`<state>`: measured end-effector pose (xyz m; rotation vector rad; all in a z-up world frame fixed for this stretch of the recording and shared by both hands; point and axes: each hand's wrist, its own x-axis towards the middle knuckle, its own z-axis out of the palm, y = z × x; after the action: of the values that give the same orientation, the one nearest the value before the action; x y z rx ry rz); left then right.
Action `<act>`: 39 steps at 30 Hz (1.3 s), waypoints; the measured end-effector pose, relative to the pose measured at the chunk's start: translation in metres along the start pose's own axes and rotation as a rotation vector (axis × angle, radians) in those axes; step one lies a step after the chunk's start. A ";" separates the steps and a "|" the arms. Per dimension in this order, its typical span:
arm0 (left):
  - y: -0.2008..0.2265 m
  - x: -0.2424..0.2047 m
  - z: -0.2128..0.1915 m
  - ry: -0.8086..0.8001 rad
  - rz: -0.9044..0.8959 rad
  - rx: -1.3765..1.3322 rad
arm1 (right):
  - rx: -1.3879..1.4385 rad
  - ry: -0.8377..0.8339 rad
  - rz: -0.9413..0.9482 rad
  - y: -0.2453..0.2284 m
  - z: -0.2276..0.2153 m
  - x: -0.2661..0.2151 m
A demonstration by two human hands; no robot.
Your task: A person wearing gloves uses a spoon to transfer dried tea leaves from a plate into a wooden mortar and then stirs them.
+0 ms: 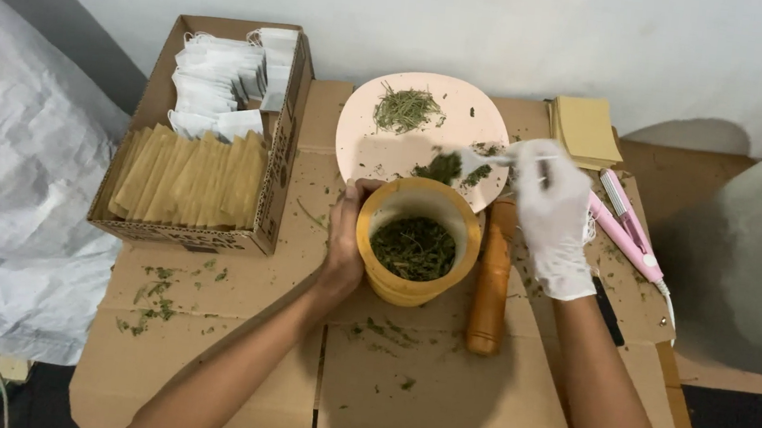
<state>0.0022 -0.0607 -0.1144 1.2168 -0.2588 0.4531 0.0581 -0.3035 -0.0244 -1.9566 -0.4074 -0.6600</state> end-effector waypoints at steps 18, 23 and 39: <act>0.009 0.000 0.007 0.003 0.009 -0.015 | -0.078 -0.305 -0.381 -0.002 -0.011 -0.024; 0.008 0.002 0.002 -0.019 -0.005 -0.037 | -0.094 -0.449 -0.402 -0.066 -0.012 -0.032; 0.015 0.003 0.006 -0.038 0.026 0.014 | 0.366 -0.255 0.281 -0.074 0.010 -0.044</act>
<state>-0.0017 -0.0620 -0.0985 1.2379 -0.3048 0.4550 -0.0149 -0.2612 -0.0022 -1.7040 -0.3686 -0.1414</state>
